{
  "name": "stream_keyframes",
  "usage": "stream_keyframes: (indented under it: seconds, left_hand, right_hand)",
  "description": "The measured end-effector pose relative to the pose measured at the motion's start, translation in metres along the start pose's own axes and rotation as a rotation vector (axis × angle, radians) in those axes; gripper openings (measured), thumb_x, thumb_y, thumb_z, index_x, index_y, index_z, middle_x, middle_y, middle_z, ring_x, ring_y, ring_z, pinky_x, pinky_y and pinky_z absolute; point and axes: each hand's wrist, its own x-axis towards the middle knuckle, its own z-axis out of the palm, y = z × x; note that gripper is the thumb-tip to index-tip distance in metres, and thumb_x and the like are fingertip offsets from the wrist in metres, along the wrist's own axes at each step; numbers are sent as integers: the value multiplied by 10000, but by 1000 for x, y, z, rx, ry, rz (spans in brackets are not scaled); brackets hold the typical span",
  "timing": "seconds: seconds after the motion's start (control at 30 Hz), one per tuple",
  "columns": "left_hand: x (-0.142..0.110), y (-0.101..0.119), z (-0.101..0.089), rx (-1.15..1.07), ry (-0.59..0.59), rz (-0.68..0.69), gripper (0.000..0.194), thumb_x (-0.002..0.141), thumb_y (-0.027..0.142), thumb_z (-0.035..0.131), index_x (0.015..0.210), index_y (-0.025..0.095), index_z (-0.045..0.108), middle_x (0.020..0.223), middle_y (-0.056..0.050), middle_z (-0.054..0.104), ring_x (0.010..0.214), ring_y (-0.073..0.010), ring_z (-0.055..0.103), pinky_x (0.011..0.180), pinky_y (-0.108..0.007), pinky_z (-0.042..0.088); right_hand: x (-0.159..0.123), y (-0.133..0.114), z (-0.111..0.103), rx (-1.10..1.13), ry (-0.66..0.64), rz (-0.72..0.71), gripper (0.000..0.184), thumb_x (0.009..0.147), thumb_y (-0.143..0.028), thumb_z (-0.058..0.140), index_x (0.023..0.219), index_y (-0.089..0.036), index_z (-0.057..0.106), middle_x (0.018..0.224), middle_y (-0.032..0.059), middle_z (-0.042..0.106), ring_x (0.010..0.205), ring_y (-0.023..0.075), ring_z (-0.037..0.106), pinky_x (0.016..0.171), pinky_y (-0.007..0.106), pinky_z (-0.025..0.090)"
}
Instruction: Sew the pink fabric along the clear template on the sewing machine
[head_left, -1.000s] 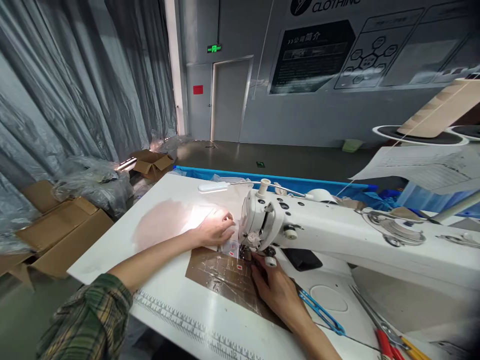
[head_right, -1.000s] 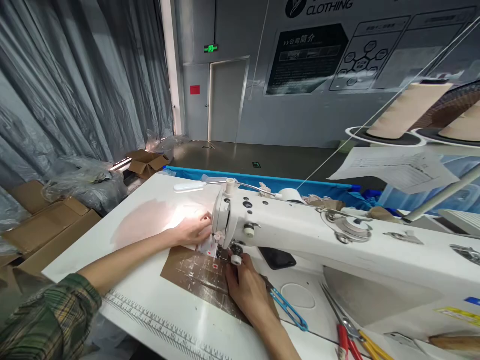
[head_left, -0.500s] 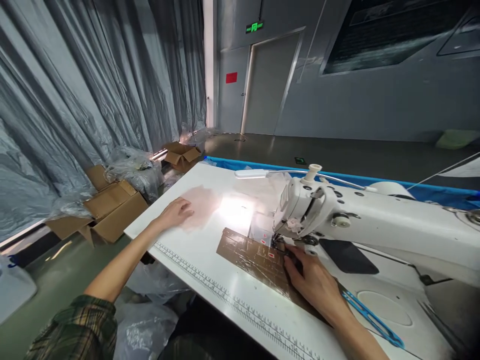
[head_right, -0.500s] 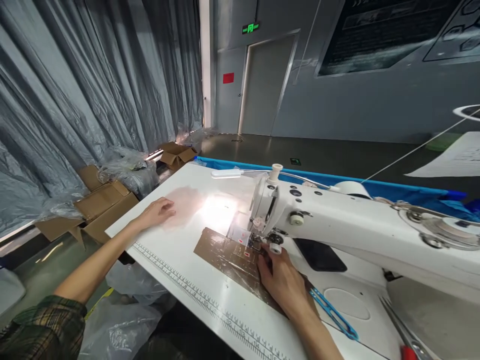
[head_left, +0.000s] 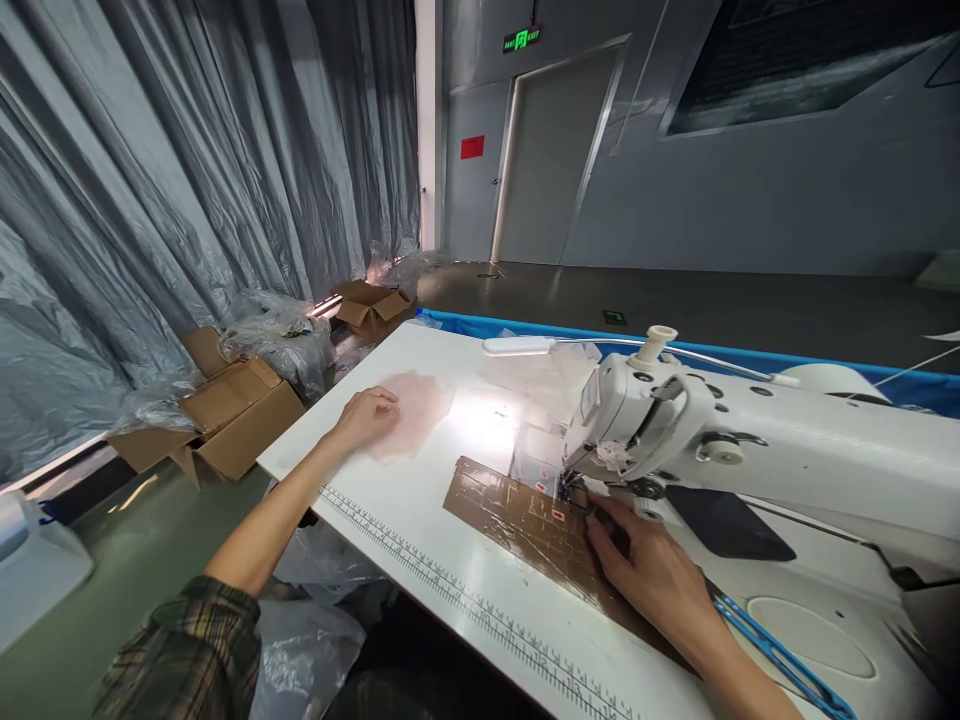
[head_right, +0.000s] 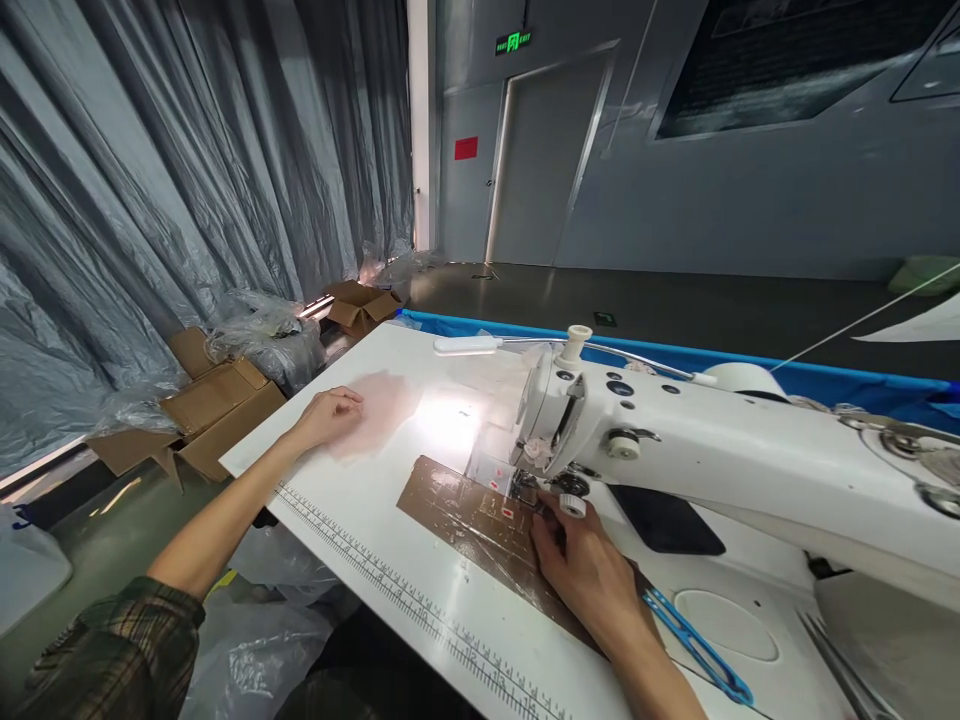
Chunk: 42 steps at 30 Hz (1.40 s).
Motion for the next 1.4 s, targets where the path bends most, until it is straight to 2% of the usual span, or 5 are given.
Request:
stream_keyframes:
  seconds: [0.53,0.73,0.87,1.13,1.4]
  left_hand:
    - [-1,24,6,-74,-66,-6,322,915,406,422,739,168,549,663,22,523,666,-140,511,604,-239,360]
    - [-37,97,59,-151,-643,371,351,1011,338,369,828,139,592,778,-29,637,624,-115,564,580,-237,421]
    - [-51,131,76,-95,-782,725,224,986,337,520,914,151,621,1043,-78,675,921,-165,638,798,-260,496]
    - [20,141,103,462,-421,537,297,1016,307,359,1016,126,595,1006,-114,639,931,-248,615,812,-381,508]
    - [94,135,153,331,-461,726,187,939,210,490,1026,150,644,1206,-140,622,1106,-277,587,960,-404,465]
  right_hand:
    - [-5,8,10,-94,88,-125,482,934,-416,364,1236,-185,660,1104,161,697,760,288,722,583,375,579]
    - [-7,9,12,-115,118,-175,476,946,-390,347,1232,-159,650,1120,153,708,824,293,728,606,374,596]
    - [-10,7,10,-80,164,-228,463,940,-369,368,1221,-129,647,1109,173,709,880,288,722,685,378,598]
    - [-30,-32,-7,102,259,-503,288,939,-302,432,891,-211,701,892,82,714,737,215,698,605,322,579]
    - [-35,-43,2,246,73,-697,225,916,-211,491,1005,-203,698,945,108,681,927,248,641,843,429,579]
